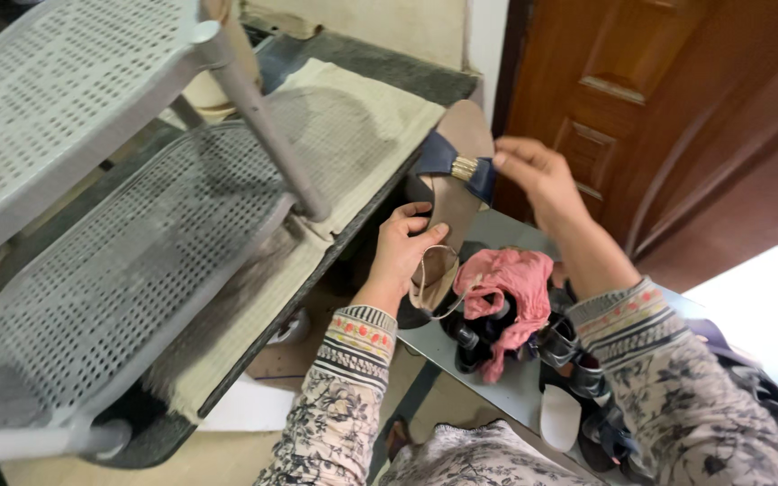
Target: The person wipes several pairs of shoes with a pink cloth, handling them one at a time. They pick up each shoe, wipe the exterior surfaces, and place the cleaned shoes on a nearby white plastic chair.
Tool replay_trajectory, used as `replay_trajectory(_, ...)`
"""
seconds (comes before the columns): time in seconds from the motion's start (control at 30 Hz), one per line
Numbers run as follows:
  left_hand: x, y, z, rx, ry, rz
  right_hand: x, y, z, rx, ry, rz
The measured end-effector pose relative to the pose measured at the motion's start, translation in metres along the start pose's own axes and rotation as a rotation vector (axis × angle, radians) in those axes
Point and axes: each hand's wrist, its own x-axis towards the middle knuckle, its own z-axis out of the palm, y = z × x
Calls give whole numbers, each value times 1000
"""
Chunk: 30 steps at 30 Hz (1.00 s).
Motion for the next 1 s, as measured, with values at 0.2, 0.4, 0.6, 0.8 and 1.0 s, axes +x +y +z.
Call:
replay_trajectory(0.2,-4,25,-48,6,-191,-71,36,-38,18,-25,-94,-24)
replay_trajectory(0.4,-5,73,-104,277,-232,-4,38,-67,68,-42,-147,-158)
replay_trajectory(0.6,-42,159,-138,969,14,37,25,-92,149,57,8,-252)
replay_trajectory(0.8,-89,221,-160,1215,317,392,15,-124,227,157,54,-449)
replay_trajectory(1.0,-103,255,-210,1358,468,635,-4,-153,268,124,100,-515)
